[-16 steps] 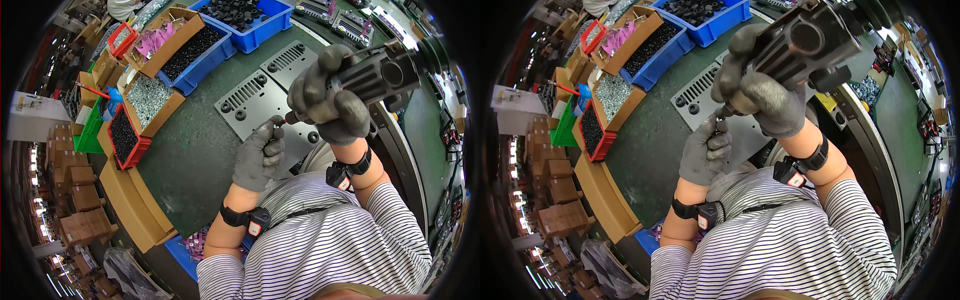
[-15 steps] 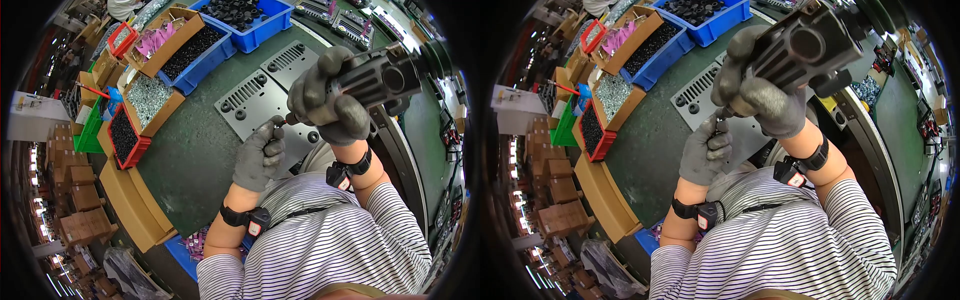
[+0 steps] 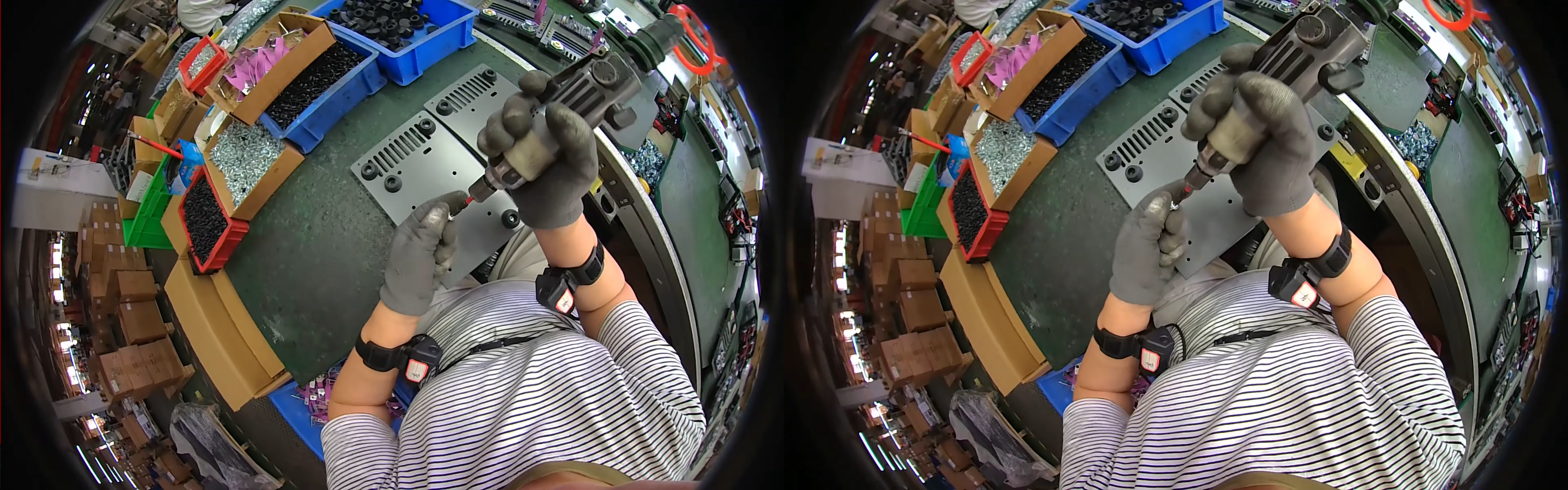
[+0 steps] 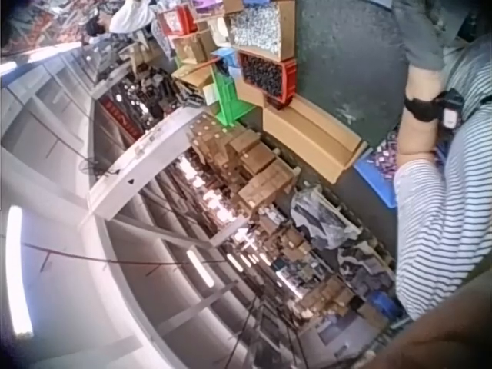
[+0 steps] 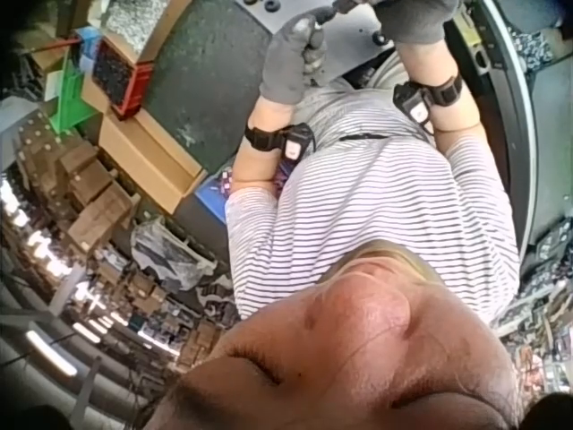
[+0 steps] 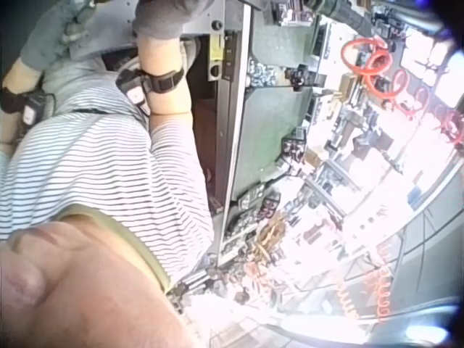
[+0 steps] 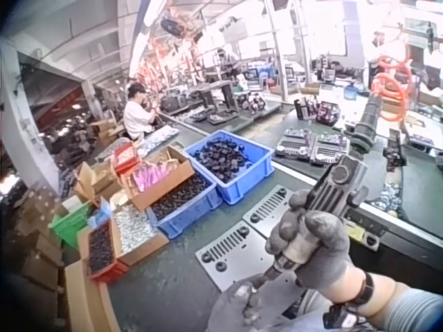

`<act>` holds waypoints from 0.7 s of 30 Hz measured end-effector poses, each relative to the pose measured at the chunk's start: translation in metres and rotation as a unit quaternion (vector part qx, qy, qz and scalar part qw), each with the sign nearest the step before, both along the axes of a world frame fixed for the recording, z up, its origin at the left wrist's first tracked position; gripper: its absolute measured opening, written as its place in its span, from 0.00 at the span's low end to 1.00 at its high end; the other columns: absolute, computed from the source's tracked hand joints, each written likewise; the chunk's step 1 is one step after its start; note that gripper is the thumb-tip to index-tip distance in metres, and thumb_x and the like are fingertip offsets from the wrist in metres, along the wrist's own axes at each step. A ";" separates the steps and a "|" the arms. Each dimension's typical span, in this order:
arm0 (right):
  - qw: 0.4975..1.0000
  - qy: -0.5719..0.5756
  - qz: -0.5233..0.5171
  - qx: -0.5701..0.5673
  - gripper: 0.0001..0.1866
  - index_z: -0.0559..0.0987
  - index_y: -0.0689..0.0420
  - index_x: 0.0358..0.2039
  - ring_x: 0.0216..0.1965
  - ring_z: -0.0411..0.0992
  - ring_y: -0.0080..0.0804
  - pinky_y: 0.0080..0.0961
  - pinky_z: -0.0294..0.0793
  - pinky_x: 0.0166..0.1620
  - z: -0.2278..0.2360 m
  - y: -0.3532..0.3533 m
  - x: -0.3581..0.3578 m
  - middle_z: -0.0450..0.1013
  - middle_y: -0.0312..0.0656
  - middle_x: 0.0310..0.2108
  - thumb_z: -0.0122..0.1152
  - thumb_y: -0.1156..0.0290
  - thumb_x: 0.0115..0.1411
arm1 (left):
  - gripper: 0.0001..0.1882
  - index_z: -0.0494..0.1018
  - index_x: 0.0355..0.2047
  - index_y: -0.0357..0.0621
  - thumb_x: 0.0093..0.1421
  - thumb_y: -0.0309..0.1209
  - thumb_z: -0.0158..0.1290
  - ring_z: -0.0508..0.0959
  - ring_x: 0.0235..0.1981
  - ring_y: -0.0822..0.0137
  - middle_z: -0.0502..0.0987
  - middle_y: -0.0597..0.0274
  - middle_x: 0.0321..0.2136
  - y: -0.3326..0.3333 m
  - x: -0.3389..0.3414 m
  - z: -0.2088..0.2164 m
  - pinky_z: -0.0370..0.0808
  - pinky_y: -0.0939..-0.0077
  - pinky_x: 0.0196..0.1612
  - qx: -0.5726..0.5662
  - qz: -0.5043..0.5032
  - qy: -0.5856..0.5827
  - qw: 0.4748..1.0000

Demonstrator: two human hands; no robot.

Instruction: Assembling a metal electronics enclosure by installing internal components including PCBs and cooling fans, and securing panels with screws.

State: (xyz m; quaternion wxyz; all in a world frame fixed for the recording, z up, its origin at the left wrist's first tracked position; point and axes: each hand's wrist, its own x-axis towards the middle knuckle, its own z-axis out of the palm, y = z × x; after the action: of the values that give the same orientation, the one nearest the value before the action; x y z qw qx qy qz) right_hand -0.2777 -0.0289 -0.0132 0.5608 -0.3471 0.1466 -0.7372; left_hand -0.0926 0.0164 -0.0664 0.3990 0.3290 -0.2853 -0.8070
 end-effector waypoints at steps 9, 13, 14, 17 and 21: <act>0.998 -0.001 0.020 0.056 0.24 0.70 0.61 0.51 0.29 0.67 0.31 0.28 0.67 0.35 -0.001 0.004 -0.006 0.68 0.38 0.28 0.55 0.59 0.58 | 0.17 0.77 0.48 0.52 0.58 0.37 0.58 0.79 0.40 0.58 0.79 0.52 0.38 -0.056 0.046 0.007 0.75 0.66 0.45 -0.317 -0.020 -0.697 0.642; 0.996 0.060 0.052 0.031 0.25 0.66 0.64 0.52 0.29 0.75 0.38 0.31 0.75 0.30 0.000 0.018 -0.001 0.72 0.43 0.28 0.54 0.61 0.58 | 0.17 0.79 0.45 0.48 0.54 0.36 0.62 0.81 0.37 0.58 0.80 0.51 0.38 -0.057 0.045 0.005 0.76 0.67 0.43 -0.354 0.003 -0.644 0.678; 0.994 0.079 0.062 0.031 0.25 0.66 0.64 0.52 0.29 0.75 0.38 0.31 0.75 0.30 0.001 0.023 -0.002 0.72 0.44 0.28 0.54 0.61 0.59 | 0.17 0.79 0.45 0.47 0.54 0.36 0.62 0.81 0.37 0.58 0.80 0.51 0.38 -0.048 0.046 0.007 0.76 0.67 0.43 -0.377 0.000 -0.633 0.676; 0.987 0.108 0.119 0.025 0.25 0.67 0.66 0.51 0.30 0.76 0.36 0.29 0.75 0.30 0.006 0.037 -0.005 0.74 0.46 0.28 0.55 0.63 0.58 | 0.17 0.79 0.43 0.45 0.55 0.38 0.62 0.80 0.37 0.58 0.80 0.52 0.38 -0.007 0.052 0.016 0.76 0.68 0.43 -0.403 -0.013 -0.583 0.705; 0.982 0.138 0.113 0.059 0.22 0.69 0.66 0.49 0.27 0.76 0.32 0.24 0.73 0.32 0.005 0.053 0.007 0.75 0.44 0.27 0.60 0.69 0.56 | 0.18 0.80 0.43 0.45 0.54 0.38 0.62 0.80 0.34 0.60 0.80 0.54 0.35 0.040 0.043 0.017 0.76 0.69 0.41 -0.370 -0.076 -0.558 0.739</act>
State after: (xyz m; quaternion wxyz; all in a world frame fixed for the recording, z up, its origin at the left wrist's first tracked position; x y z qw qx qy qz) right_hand -0.2702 0.0246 -0.0077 0.6344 -0.4261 0.2251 -0.6044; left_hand -0.0494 0.0562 -0.0492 0.1958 0.5244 -0.7570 -0.3372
